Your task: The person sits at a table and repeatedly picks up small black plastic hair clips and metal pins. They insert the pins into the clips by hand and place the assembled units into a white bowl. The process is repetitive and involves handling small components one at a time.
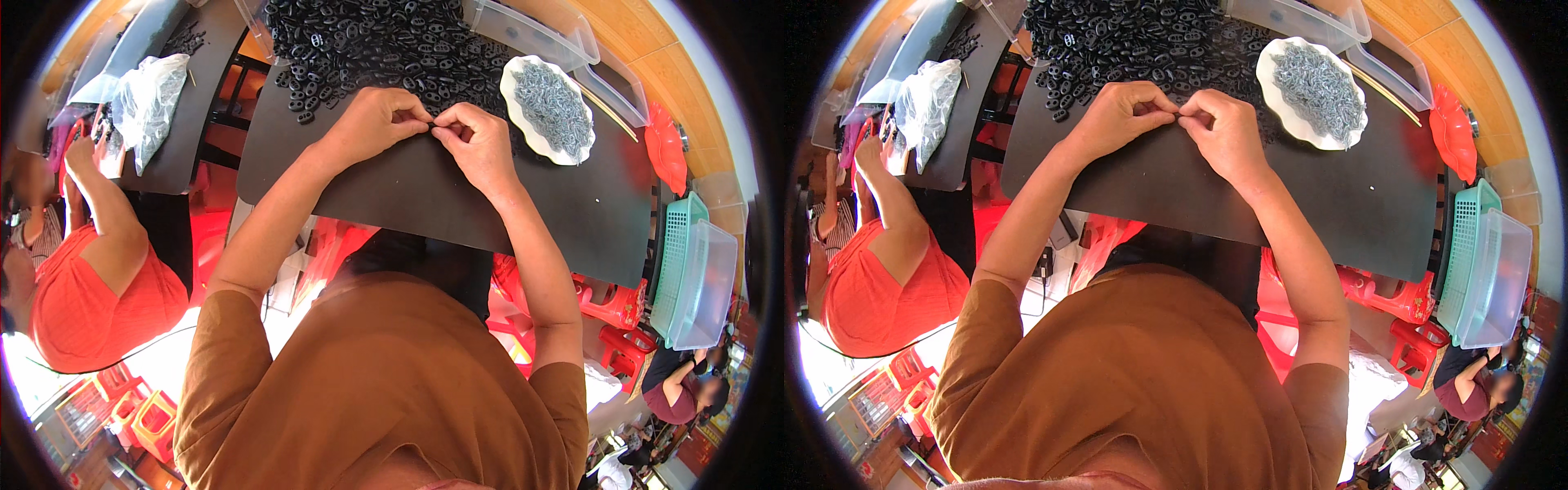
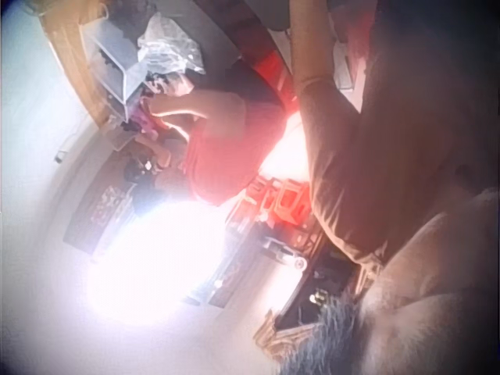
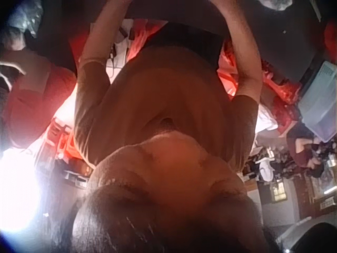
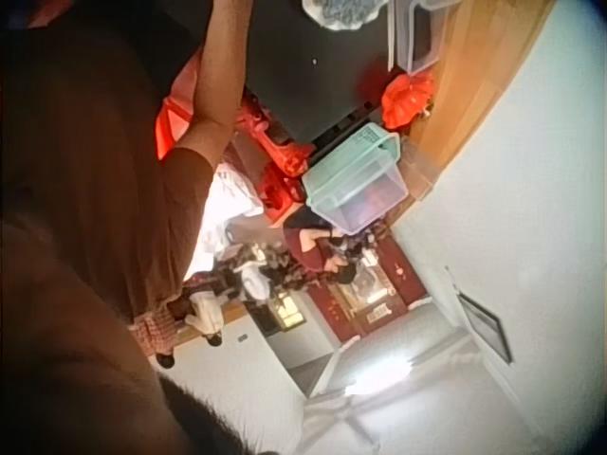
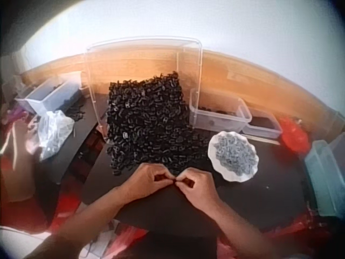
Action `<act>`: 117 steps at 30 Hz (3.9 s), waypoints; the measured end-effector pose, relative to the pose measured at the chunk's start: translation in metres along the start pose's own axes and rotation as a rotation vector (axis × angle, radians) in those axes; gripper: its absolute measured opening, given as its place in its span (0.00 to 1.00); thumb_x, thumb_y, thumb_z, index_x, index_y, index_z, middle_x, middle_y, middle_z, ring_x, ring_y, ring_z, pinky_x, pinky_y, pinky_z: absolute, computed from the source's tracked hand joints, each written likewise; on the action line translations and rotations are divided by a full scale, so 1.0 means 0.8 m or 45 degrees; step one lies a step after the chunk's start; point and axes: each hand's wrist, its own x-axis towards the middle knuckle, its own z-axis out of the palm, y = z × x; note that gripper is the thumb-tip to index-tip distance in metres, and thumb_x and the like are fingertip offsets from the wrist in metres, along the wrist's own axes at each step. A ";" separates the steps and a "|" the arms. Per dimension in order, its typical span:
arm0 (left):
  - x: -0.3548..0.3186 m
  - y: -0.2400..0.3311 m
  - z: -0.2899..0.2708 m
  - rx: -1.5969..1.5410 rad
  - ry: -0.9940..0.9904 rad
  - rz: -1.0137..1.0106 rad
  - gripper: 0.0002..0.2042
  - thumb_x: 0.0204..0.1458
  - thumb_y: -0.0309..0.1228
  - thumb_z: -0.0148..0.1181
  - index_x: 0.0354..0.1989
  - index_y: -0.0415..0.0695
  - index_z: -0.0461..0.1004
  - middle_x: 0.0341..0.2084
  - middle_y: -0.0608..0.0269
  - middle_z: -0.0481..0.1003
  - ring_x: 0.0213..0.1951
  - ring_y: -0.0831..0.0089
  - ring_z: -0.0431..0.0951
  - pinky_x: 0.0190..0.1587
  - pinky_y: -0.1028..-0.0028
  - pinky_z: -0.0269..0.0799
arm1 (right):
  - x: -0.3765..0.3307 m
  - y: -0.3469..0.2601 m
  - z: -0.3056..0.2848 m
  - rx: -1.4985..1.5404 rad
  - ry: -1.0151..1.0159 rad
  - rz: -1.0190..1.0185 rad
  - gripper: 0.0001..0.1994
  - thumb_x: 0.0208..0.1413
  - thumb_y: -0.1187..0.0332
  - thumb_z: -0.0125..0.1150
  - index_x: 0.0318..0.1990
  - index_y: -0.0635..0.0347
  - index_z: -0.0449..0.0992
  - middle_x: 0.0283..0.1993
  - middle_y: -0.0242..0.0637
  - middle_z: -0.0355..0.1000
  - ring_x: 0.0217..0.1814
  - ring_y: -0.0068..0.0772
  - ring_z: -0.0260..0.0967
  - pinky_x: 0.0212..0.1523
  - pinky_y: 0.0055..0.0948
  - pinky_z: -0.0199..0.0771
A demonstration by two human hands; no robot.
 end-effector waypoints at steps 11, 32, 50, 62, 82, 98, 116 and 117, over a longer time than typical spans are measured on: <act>0.002 -0.008 -0.005 0.136 0.133 0.061 0.09 0.55 0.26 0.64 0.43 0.40 0.80 0.29 0.64 0.79 0.29 0.79 0.77 0.34 0.77 0.74 | 0.137 0.049 -0.148 0.503 -0.033 0.225 0.12 0.56 0.70 0.65 0.46 0.62 0.76 0.40 0.31 0.76 0.40 0.23 0.75 0.43 0.21 0.72; 0.004 0.005 0.013 0.535 0.109 0.369 0.05 0.52 0.28 0.64 0.36 0.42 0.78 0.35 0.60 0.76 0.40 0.59 0.78 0.42 0.64 0.74 | 0.041 0.039 -0.084 -0.437 0.399 -0.220 0.04 0.51 0.74 0.66 0.34 0.59 0.80 0.32 0.39 0.77 0.31 0.37 0.78 0.33 0.30 0.76; 0.018 0.006 0.016 0.589 0.051 0.423 0.05 0.52 0.26 0.63 0.35 0.40 0.77 0.35 0.58 0.75 0.38 0.56 0.78 0.40 0.62 0.76 | 0.041 0.082 -0.132 -0.812 0.210 -0.067 0.04 0.48 0.74 0.66 0.33 0.58 0.82 0.36 0.38 0.74 0.43 0.45 0.73 0.44 0.41 0.72; 0.023 0.002 0.023 0.691 0.035 0.434 0.05 0.54 0.26 0.60 0.38 0.43 0.76 0.34 0.59 0.73 0.39 0.58 0.77 0.40 0.62 0.76 | 0.036 0.072 -0.141 -0.683 0.295 -0.029 0.05 0.50 0.71 0.66 0.34 0.60 0.81 0.38 0.39 0.73 0.44 0.46 0.72 0.45 0.40 0.71; 0.036 0.007 0.027 -0.675 -0.106 -0.369 0.08 0.64 0.30 0.54 0.44 0.39 0.76 0.31 0.66 0.78 0.31 0.82 0.78 0.39 0.81 0.76 | 0.041 0.065 -0.132 -0.512 0.320 -0.060 0.04 0.54 0.72 0.63 0.34 0.62 0.74 0.32 0.42 0.73 0.35 0.45 0.73 0.37 0.38 0.71; 0.033 0.015 0.033 -0.110 0.176 -0.067 0.06 0.62 0.25 0.56 0.43 0.37 0.76 0.31 0.67 0.78 0.32 0.81 0.79 0.36 0.80 0.77 | 0.031 0.008 -0.049 0.463 -0.221 0.305 0.04 0.57 0.76 0.63 0.38 0.62 0.74 0.33 0.29 0.76 0.30 0.16 0.73 0.30 0.18 0.73; 0.035 0.004 0.030 -0.811 0.136 -0.289 0.07 0.56 0.25 0.64 0.42 0.40 0.76 0.35 0.69 0.77 0.35 0.82 0.75 0.40 0.80 0.73 | 0.035 0.020 -0.054 0.522 -0.082 0.266 0.04 0.57 0.75 0.63 0.39 0.62 0.78 0.33 0.31 0.79 0.35 0.21 0.78 0.33 0.19 0.75; 0.036 0.005 0.031 -0.858 0.149 -0.265 0.07 0.56 0.25 0.64 0.42 0.41 0.76 0.34 0.69 0.77 0.35 0.82 0.75 0.40 0.80 0.73 | 0.034 0.023 -0.055 0.533 -0.081 0.259 0.04 0.57 0.75 0.63 0.39 0.62 0.78 0.33 0.31 0.79 0.35 0.21 0.78 0.33 0.20 0.75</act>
